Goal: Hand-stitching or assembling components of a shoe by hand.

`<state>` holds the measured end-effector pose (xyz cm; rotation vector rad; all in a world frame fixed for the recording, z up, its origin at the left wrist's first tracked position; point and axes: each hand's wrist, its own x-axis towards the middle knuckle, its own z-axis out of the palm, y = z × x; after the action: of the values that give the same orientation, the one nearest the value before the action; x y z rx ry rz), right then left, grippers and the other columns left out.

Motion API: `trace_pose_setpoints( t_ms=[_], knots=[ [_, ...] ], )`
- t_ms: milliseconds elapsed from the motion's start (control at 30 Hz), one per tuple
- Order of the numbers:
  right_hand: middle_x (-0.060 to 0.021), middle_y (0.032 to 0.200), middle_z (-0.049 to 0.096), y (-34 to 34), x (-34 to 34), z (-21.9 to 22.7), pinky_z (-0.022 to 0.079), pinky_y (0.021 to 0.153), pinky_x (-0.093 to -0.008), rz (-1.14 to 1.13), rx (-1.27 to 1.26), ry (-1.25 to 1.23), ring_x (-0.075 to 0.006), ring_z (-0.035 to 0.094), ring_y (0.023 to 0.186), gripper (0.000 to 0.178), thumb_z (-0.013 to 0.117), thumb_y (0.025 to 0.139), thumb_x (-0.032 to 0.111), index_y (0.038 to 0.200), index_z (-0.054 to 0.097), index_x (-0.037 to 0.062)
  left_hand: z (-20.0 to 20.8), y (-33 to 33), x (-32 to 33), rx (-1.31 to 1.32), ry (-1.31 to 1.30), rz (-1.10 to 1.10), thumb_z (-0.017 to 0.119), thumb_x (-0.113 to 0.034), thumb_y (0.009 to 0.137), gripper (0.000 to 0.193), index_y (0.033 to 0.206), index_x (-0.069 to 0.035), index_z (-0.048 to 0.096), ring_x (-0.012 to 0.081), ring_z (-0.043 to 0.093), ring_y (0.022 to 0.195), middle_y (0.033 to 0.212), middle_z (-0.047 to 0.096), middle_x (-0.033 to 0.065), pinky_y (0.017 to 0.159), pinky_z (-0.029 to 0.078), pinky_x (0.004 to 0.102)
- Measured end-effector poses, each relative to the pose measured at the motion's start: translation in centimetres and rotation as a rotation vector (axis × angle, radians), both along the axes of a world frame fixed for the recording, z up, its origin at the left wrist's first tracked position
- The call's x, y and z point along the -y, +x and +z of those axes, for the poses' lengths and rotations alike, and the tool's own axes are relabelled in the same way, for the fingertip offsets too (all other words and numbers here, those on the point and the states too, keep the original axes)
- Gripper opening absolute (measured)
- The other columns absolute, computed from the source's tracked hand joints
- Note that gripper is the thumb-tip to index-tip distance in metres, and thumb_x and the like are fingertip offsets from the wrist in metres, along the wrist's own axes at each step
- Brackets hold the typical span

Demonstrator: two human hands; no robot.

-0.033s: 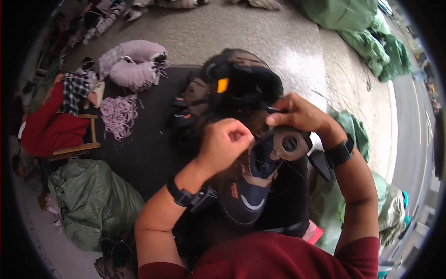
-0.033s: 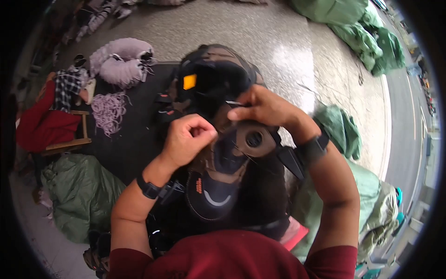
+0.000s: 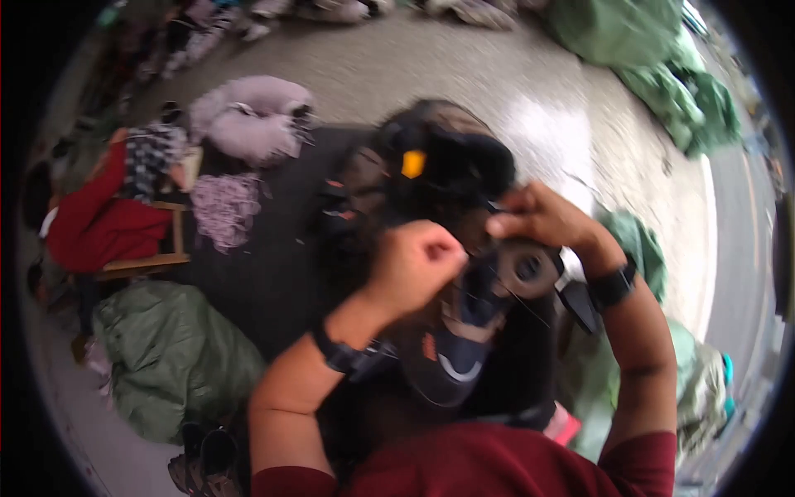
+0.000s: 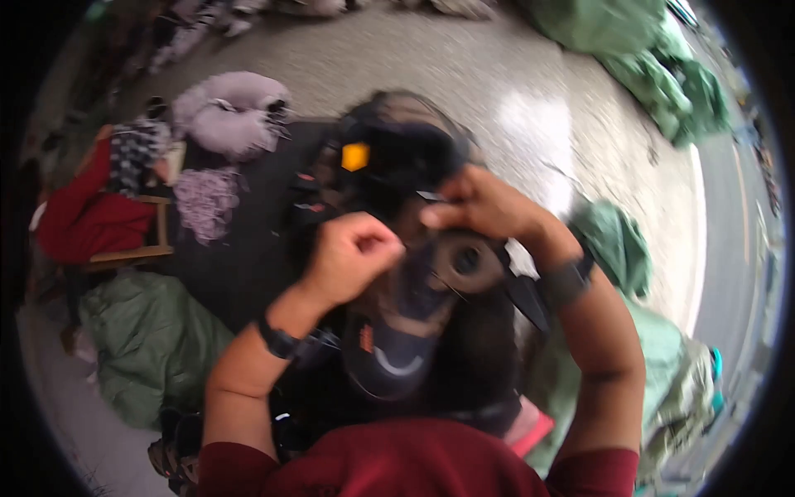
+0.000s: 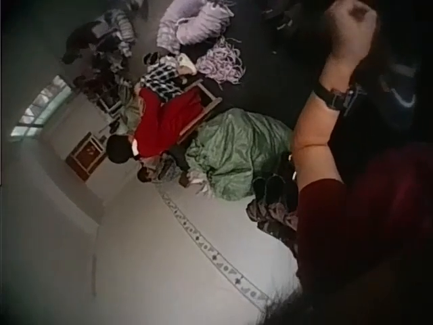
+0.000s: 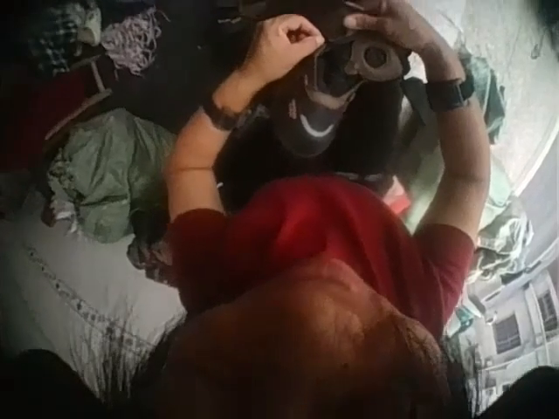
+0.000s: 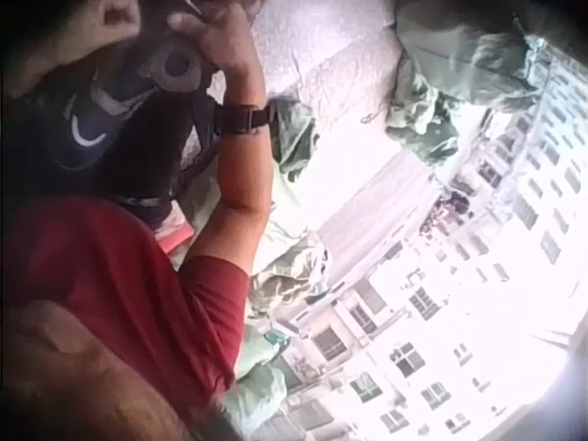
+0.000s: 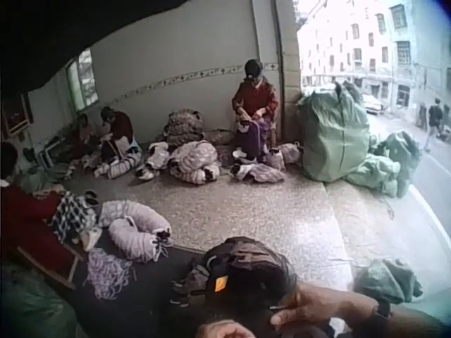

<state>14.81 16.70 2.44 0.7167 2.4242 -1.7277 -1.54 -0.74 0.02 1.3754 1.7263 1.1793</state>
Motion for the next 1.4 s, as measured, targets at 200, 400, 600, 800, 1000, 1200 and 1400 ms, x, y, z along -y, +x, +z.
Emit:
trace_pose_setpoints(
  t_ms=[200, 400, 600, 800, 1000, 1200, 1400],
  knots=[
    [0.005, 0.065, 0.056, 2.6, 0.0, -0.2, 0.042, 0.054, -0.0261, -0.091, -0.003, -0.094, -0.0042, 0.048, 0.065, 0.028, 0.077, 0.077, 0.026, 0.076, 0.067, 0.0002, 1.2, 1.4, -1.1, -0.038, -0.002, -0.075, 0.07, -0.012, 0.073, 0.01, 0.076, -0.004, 0.067, 0.0199, 0.063, 0.062, 0.068, 0.064, 0.0104, 0.057, 0.048, 0.0305],
    [0.0074, 0.057, 0.048, 2.3, 1.5, 0.8, 0.032, 0.043, -0.0253, -0.073, -0.04, -0.069, -0.0029, 0.04, 0.055, 0.029, 0.076, 0.08, 0.021, 0.064, 0.062, 0.0003, 0.6, 2.2, -0.7, 0.005, 0.051, -0.043, 0.068, -0.008, 0.073, 0.01, 0.073, 0.001, 0.062, 0.0182, 0.062, 0.057, 0.064, 0.063, 0.0116, 0.054, 0.047, 0.0302],
    [0.0065, 0.058, 0.051, 2.7, 2.0, 1.0, 0.035, 0.044, -0.025, -0.136, -0.058, -0.126, -0.0038, 0.043, 0.054, 0.027, 0.075, 0.08, 0.02, 0.067, 0.064, -0.0007, 1.1, 2.9, -0.3, -0.065, 0.1, -0.029, 0.067, -0.009, 0.073, 0.012, 0.073, 0.0, 0.06, 0.0217, 0.062, 0.058, 0.064, 0.062, 0.0125, 0.054, 0.046, 0.0328],
    [0.0057, 0.059, 0.05, 3.6, 1.2, 0.1, 0.035, 0.045, -0.0261, -0.092, -0.041, -0.059, -0.0045, 0.043, 0.055, 0.027, 0.075, 0.079, 0.02, 0.068, 0.063, -0.0013, 1.4, 4.0, -0.3, -0.117, 0.071, -0.012, 0.067, -0.009, 0.073, 0.011, 0.073, 0.0, 0.06, 0.0234, 0.063, 0.061, 0.066, 0.062, 0.0134, 0.056, 0.047, 0.0342],
    [0.0042, 0.06, 0.049, 4.0, 1.9, 1.9, 0.035, 0.048, -0.0275, -0.034, -0.06, -0.032, -0.0057, 0.044, 0.057, 0.026, 0.074, 0.079, 0.019, 0.069, 0.061, -0.0013, 0.6, 4.6, -0.6, -0.139, 0.036, -0.001, 0.067, -0.01, 0.072, 0.013, 0.073, 0.0, 0.06, 0.0253, 0.063, 0.062, 0.066, 0.062, 0.0135, 0.057, 0.047, 0.0353],
    [0.004, 0.061, 0.049, 3.6, 1.2, 0.0, 0.036, 0.048, -0.0275, 0.004, -0.048, 0.044, -0.0061, 0.044, 0.057, 0.023, 0.073, 0.078, 0.016, 0.071, 0.06, -0.0016, 1.0, 4.3, -0.2, -0.173, 0.007, 0.023, 0.069, -0.011, 0.071, 0.013, 0.072, 0.0, 0.061, 0.0243, 0.065, 0.063, 0.067, 0.064, 0.0131, 0.058, 0.048, 0.0344],
    [0.0057, 0.062, 0.047, 4.2, 1.7, 0.0, 0.036, 0.047, -0.0269, -0.072, -0.102, -0.034, -0.0049, 0.042, 0.057, 0.021, 0.072, 0.079, 0.015, 0.069, 0.06, 0.0005, 1.0, 4.3, -0.9, -0.106, -0.035, 0.032, 0.072, -0.012, 0.068, 0.014, 0.067, -0.001, 0.063, 0.0207, 0.065, 0.061, 0.063, 0.065, 0.0117, 0.056, 0.05, 0.0337]
  ],
)
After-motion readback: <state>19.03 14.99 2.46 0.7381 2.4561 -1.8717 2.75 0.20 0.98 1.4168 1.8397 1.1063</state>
